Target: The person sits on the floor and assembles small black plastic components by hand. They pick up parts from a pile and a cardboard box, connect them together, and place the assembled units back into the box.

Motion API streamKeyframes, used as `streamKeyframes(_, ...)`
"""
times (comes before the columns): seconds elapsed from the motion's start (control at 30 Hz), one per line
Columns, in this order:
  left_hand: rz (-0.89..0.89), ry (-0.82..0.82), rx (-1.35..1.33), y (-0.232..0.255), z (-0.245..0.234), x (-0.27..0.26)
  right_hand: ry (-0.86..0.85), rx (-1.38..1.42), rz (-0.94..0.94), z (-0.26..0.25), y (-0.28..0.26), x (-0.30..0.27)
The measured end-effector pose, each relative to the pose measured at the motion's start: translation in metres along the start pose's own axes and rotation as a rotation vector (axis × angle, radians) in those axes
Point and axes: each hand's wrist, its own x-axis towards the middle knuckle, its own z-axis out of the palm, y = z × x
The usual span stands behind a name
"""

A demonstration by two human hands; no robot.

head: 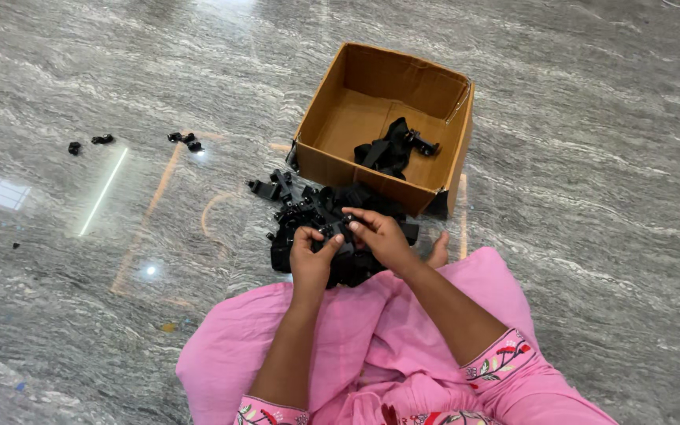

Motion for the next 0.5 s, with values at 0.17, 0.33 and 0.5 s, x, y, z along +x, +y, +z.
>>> streamKeyframes(0.17,-0.164,0.014,-0.286,0.003,-0.005,-0.002,-0.028,-0.113,0.051,0.006,0.002,-0.005)
streamKeyframes(0.33,-0.314,0.002,-0.453,0.031,-0.004,-0.002,-0.061,-0.291,-0.234,0.014,0.003,-0.007)
streamKeyframes(0.5,-0.297,0.015,-0.310,0.039,-0.003,-0.004,-0.015,-0.350,-0.065,0.015,-0.013,-0.009)
